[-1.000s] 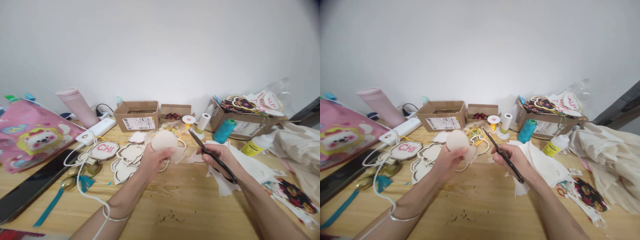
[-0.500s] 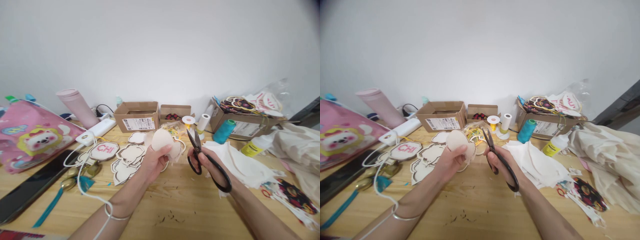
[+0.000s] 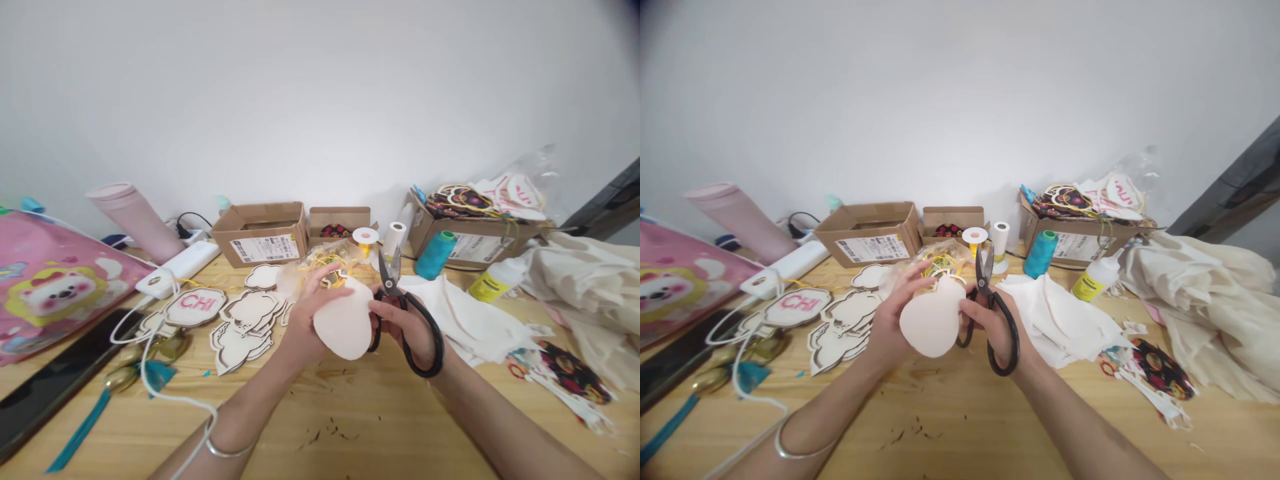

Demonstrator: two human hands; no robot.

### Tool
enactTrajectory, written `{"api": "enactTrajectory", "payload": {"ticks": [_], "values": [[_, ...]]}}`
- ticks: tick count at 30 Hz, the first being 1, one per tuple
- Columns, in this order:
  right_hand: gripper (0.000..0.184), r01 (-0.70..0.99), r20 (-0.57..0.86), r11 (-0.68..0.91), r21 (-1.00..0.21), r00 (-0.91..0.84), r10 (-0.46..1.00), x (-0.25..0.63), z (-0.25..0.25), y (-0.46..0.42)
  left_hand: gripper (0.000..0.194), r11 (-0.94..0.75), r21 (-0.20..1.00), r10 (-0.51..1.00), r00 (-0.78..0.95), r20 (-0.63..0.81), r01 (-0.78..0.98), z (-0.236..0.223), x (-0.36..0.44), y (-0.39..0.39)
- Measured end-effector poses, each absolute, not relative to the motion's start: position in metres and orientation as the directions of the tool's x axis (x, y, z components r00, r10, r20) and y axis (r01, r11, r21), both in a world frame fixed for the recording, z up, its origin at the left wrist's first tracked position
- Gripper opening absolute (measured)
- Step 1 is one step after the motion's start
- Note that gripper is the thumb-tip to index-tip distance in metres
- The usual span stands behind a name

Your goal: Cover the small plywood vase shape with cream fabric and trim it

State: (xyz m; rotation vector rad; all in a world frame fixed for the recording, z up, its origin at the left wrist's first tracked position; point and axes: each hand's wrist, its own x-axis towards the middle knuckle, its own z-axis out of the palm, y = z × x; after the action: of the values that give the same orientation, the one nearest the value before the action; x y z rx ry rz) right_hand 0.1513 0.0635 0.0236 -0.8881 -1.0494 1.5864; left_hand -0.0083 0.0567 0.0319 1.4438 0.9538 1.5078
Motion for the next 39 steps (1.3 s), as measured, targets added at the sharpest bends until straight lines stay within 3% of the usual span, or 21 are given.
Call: {"api": "enactTrajectory", "payload": {"ticks": [2,5,9,18,24,28,32,35,39], "values": [[0.024,-0.293,0.012,-0.036,-0.955,-0.159,0.987,0.152,0.024,0.064,0.039,-0.249,0.947,0.968,-0.034,0.247,-0.202,0.028,-0.01,0.061],[0.02,-0.185,0.098,0.08,-0.98,-0.093,0.991,0.151,0.025,0.063,0.038,0.058,0.921,0.995,0.101,-0.02,-0.385,0.02,-0.01,0.064],[0.021,-0.014,0.16,0.16,-0.987,-0.089,0.983,0.149,0.023,0.062,0.035,0.208,0.938,0.964,0.223,-0.147,-0.278,0.016,-0.003,0.059],[0.029,0.123,0.126,0.16,-0.979,-0.246,0.961,0.158,0.032,0.067,0.03,0.201,0.947,0.98,0.059,-0.192,-0.253,0.024,-0.008,0.061],[0.03,0.085,0.173,0.185,-0.979,-0.125,0.977,0.149,0.026,0.063,0.039,0.071,0.995,0.991,0.115,-0.062,-0.07,0.023,-0.009,0.058],[0.024,-0.004,0.17,0.17,-0.985,0.035,0.985,0.149,0.019,0.065,0.061,0.139,0.949,0.985,0.139,-0.103,-0.282,0.021,-0.005,0.056],[0.022,-0.099,0.203,0.218,-0.971,0.139,0.969,0.149,0.021,0.064,0.048,0.247,0.857,0.948,0.296,-0.118,-0.451,0.019,0.005,0.054],[0.019,-0.098,0.23,0.239,-0.966,0.096,0.968,0.147,0.023,0.062,0.038,0.195,0.857,0.961,0.27,-0.069,-0.478,0.02,0.013,0.052],[0.02,-0.11,0.214,0.216,-0.97,0.03,0.976,0.151,0.019,0.064,0.03,0.212,0.849,0.972,0.199,-0.129,-0.485,0.021,0.011,0.054]]}}
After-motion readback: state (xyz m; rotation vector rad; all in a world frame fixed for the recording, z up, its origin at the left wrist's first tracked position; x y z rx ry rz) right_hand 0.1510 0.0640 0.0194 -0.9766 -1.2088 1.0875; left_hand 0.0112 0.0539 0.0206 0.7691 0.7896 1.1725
